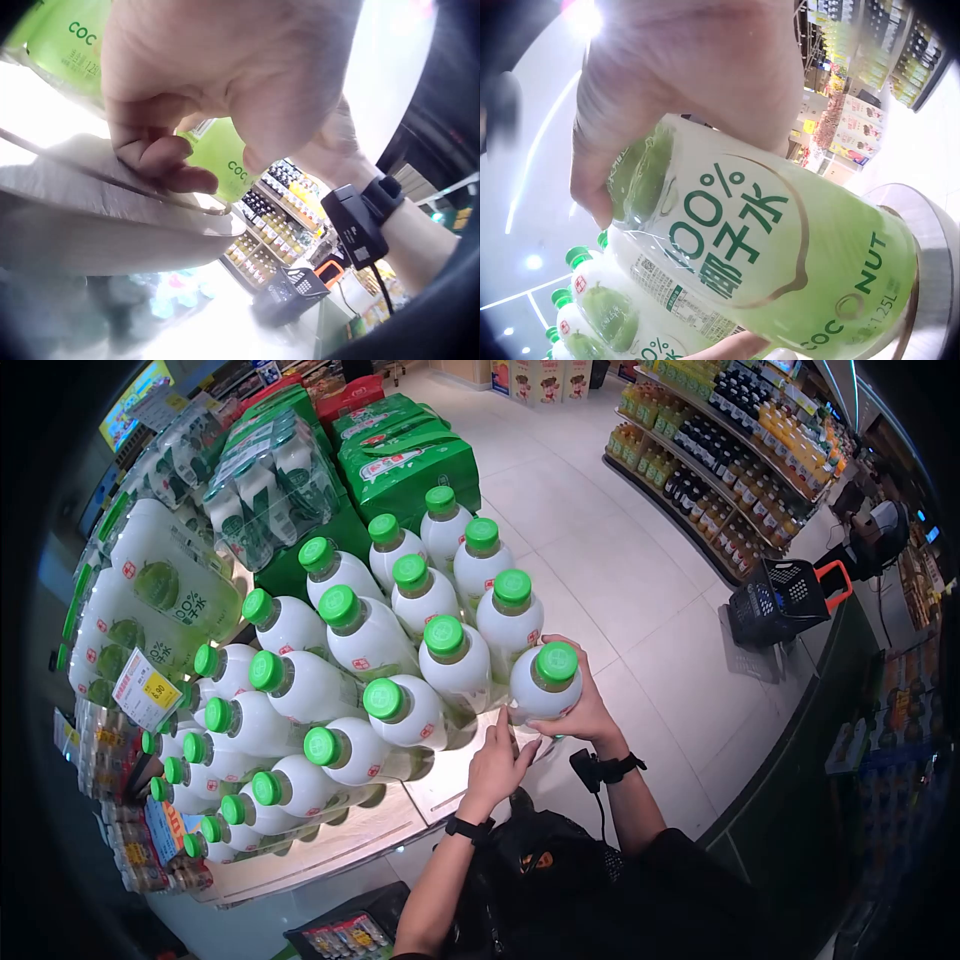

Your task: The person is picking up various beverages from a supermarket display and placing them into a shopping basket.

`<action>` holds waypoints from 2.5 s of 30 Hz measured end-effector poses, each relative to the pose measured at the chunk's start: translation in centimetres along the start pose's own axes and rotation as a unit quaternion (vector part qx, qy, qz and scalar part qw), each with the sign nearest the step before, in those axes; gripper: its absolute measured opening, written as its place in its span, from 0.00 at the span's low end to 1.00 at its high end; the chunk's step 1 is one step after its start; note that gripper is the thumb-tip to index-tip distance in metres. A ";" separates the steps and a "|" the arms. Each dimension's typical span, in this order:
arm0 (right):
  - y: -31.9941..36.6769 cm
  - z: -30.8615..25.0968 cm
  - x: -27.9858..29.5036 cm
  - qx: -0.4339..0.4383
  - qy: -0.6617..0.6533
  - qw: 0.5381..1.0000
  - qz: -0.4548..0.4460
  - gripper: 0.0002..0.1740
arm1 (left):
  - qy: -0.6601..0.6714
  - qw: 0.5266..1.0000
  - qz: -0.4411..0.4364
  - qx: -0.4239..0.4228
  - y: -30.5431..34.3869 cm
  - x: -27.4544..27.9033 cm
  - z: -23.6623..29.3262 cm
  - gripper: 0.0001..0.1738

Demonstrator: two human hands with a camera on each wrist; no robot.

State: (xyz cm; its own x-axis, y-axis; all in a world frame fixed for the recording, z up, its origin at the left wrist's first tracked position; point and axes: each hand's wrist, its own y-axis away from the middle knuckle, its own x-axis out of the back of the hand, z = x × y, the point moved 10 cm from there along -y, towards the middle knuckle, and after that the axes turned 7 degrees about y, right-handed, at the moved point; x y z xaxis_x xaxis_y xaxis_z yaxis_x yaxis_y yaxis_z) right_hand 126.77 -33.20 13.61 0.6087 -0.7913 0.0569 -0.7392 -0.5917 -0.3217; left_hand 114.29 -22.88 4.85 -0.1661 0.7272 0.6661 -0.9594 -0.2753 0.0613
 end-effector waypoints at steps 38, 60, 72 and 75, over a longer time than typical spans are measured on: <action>5.8 16.4 1.7 -0.098 -0.189 0.968 0.135 0.36 | -0.094 0.990 -0.106 0.020 0.9 -0.9 -0.6 0.55; 18.1 6.2 2.0 -0.117 -0.015 0.936 0.330 0.40 | 0.082 0.837 0.354 0.408 59.9 12.9 -19.2 0.23; 28.0 -0.9 -18.0 -0.105 0.169 0.914 0.354 0.26 | 0.158 0.637 0.454 0.602 98.4 5.4 -49.2 0.23; 29.0 -4.9 -27.2 -0.045 0.177 0.951 0.248 0.22 | 0.135 0.596 0.458 0.645 107.5 4.2 -55.9 0.25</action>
State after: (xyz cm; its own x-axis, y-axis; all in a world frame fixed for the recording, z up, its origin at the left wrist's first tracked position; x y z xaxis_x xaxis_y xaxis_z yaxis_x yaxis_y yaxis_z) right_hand 87.36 -29.59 7.33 0.0554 -0.9692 0.2398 -0.9418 -0.1305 -0.3099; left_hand -2.25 -14.26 -27.33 -0.6837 -0.0732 0.7260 0.5075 -0.7627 0.4010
